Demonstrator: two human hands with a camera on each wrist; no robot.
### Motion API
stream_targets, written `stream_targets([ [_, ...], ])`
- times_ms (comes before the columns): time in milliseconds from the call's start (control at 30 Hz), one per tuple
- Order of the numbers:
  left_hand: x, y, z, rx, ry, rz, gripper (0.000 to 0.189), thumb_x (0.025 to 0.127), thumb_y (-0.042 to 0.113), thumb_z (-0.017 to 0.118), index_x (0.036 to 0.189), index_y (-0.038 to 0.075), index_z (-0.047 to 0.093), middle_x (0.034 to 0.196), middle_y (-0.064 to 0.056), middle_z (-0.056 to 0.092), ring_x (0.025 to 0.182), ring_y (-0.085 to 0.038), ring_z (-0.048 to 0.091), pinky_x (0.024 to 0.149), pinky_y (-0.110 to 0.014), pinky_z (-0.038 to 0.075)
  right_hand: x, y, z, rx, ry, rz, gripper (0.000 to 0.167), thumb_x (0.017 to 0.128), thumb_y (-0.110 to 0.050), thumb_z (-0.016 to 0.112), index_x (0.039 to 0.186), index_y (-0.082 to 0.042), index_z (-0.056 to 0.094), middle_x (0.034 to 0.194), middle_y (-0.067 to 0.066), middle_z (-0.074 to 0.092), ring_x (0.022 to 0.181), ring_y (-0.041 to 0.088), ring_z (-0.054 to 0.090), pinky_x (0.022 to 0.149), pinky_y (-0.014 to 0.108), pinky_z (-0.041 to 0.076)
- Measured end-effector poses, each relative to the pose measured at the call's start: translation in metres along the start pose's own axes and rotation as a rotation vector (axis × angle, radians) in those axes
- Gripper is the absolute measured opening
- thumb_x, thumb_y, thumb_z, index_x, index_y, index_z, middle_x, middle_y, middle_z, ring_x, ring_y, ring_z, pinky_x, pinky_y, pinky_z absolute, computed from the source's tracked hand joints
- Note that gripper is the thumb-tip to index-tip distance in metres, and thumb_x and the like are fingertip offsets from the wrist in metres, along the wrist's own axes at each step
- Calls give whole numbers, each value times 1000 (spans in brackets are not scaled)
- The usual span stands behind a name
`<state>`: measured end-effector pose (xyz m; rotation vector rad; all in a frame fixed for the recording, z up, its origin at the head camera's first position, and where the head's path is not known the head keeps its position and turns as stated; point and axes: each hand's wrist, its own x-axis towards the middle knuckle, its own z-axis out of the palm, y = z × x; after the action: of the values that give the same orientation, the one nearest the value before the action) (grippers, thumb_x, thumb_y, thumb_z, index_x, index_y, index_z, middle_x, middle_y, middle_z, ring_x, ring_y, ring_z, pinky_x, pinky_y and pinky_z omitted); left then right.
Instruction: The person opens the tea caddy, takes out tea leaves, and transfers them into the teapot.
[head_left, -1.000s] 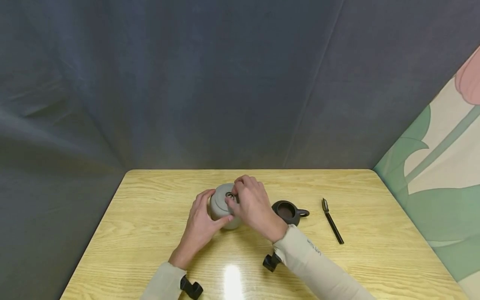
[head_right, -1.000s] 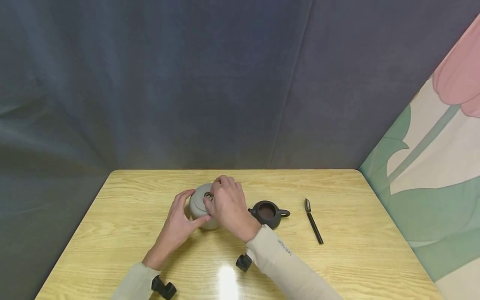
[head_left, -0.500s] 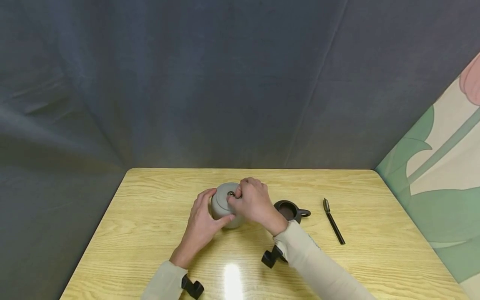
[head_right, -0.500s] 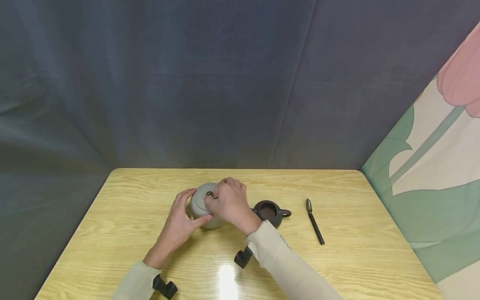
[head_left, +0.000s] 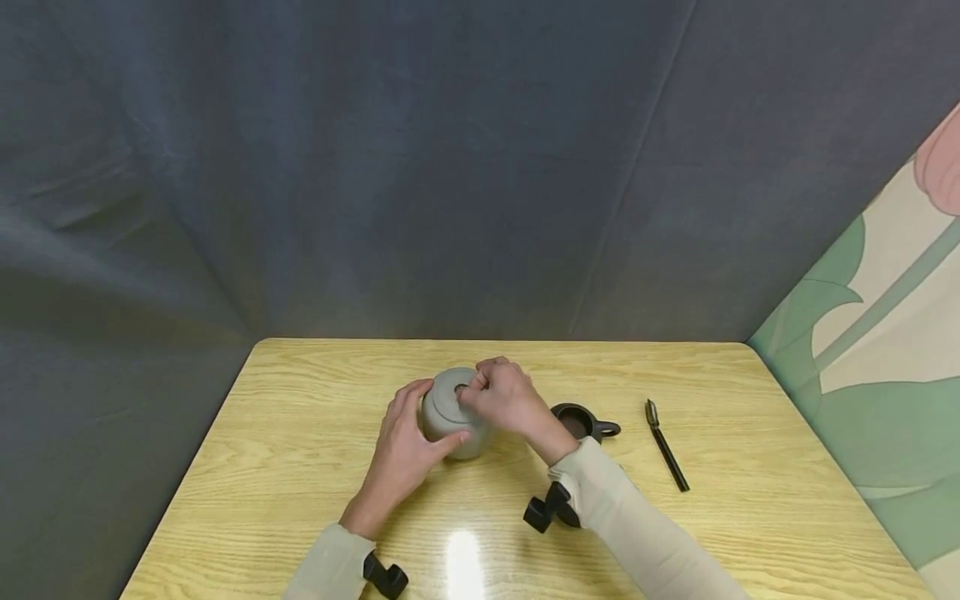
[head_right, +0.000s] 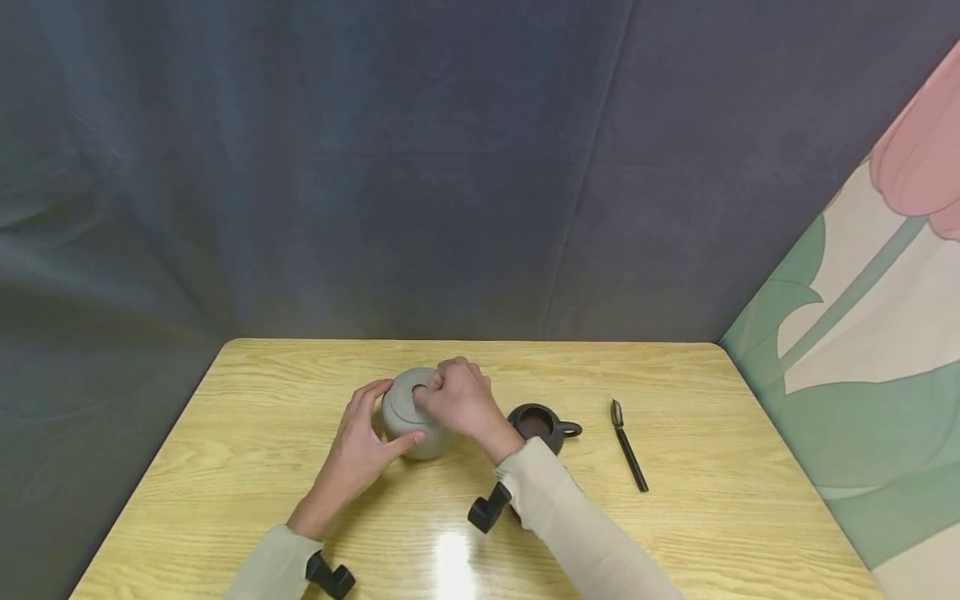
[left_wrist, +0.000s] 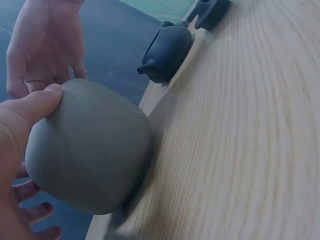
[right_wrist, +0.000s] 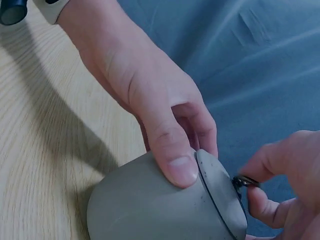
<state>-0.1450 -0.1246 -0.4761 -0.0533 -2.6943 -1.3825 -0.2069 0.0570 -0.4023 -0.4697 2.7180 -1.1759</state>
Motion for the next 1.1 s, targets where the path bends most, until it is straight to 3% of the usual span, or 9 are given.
stream_targets([
  [67, 0, -1, 0, 0, 4, 0, 95, 85, 49, 90, 160, 14, 43, 165, -7, 42, 149, -35, 45, 119, -60, 42, 2, -2, 0, 10, -5, 12, 35, 97, -21, 69, 64, -13, 60, 99, 10, 68, 102, 29, 66, 91, 44, 54],
  [133, 0, -1, 0, 1, 7, 2, 95, 85, 49, 90, 160, 15, 43, 165, -6, 42, 149, -35, 45, 119, -60, 42, 3, -4, 0, 19, 1, 21, 30, 96, -19, 67, 67, -13, 62, 109, 13, 70, 104, 32, 65, 93, 46, 53],
  [300, 0, -1, 0, 4, 9, 5, 96, 84, 50, 90, 160, 14, 43, 165, -5, 41, 148, -34, 46, 119, -60, 42, 5, -9, -3, -40, 37, -48, 20, 97, -18, 68, 77, -14, 69, 148, 21, 62, 142, 43, 53, 117, 64, 41],
  [467, 0, -2, 1, -1, 5, 5, 96, 84, 49, 90, 160, 14, 42, 165, -6, 41, 148, -34, 46, 119, -59, 42, 6, -9, -2, -169, 55, -226, 20, 99, -17, 75, 81, -13, 70, 145, 23, 63, 140, 43, 56, 112, 63, 47],
  [600, 0, -2, 1, -1, 8, 6, 95, 84, 48, 90, 160, 14, 43, 164, -6, 42, 147, -34, 46, 118, -59, 42, 5, -7, 0, -249, 92, -331, 19, 99, -19, 77, 83, -13, 69, 143, 22, 65, 139, 41, 58, 113, 65, 45],
  [1100, 0, -2, 2, -7, 12, 14, 95, 84, 49, 90, 159, 13, 44, 164, -7, 43, 145, -35, 49, 116, -60, 44, 0, -1, -2, -276, 164, -435, 12, 98, -16, 78, 91, -10, 71, 135, 20, 68, 127, 39, 63, 110, 64, 45],
])
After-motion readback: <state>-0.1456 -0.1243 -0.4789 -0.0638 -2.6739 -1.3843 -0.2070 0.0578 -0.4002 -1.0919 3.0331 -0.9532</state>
